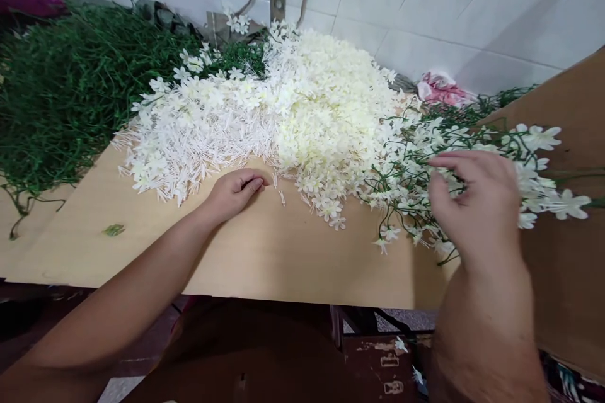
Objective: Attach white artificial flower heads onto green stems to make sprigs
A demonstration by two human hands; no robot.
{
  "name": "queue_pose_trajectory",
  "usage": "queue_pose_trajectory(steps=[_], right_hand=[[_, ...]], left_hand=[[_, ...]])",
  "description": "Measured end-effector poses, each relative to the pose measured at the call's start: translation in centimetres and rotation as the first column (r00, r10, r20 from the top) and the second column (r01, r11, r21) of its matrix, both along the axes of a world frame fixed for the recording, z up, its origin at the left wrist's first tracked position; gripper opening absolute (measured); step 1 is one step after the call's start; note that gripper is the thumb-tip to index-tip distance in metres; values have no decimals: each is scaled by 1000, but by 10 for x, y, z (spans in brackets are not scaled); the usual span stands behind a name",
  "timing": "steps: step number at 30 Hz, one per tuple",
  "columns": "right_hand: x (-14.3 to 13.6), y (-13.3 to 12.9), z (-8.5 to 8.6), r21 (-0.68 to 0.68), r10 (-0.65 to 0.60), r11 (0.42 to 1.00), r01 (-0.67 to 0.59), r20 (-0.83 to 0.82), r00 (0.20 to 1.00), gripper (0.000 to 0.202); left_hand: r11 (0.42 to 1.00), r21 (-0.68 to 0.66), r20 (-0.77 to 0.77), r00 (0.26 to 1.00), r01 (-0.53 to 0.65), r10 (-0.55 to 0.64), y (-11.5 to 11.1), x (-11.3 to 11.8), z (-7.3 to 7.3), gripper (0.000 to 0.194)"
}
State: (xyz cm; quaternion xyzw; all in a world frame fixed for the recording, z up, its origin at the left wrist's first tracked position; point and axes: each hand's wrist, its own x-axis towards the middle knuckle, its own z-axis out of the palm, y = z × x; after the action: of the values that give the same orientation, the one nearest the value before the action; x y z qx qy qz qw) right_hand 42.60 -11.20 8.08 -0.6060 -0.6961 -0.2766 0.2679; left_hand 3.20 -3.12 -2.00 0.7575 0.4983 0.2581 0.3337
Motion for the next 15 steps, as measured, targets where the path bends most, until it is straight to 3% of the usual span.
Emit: queue_pose_trajectory(steps=[2, 4, 8, 10, 12, 15], right_hand=[[-17, 30, -22, 66, 160, 985, -161, 21, 987, 11], [-25, 43, -32, 119, 219, 968, -220, 24, 975, 11], [-38, 36, -27, 179, 240, 956, -234, -15, 971, 10], [-59, 29, -25, 184, 257, 953, -243, -60, 964, 9], [-94, 23, -31, 88, 310, 950, -301, -124, 943, 6], [-158, 20, -50, -265, 381, 874, -408, -149, 913, 13]], left_hand=[[1000, 4, -7, 1000, 7, -7, 0, 0, -1, 26], [1000, 2, -18, 1000, 9, -9, 1, 0, -1, 26], [1000, -9, -25, 1000, 11, -11, 1, 1, 2, 27], [1000, -17, -15, 1000, 6, -6, 1, 1, 3, 26], [1000, -23, -8, 1000, 1, -1, 1, 2, 4, 26], [1000, -20, -6, 1000, -1, 0, 1, 1, 4, 27]])
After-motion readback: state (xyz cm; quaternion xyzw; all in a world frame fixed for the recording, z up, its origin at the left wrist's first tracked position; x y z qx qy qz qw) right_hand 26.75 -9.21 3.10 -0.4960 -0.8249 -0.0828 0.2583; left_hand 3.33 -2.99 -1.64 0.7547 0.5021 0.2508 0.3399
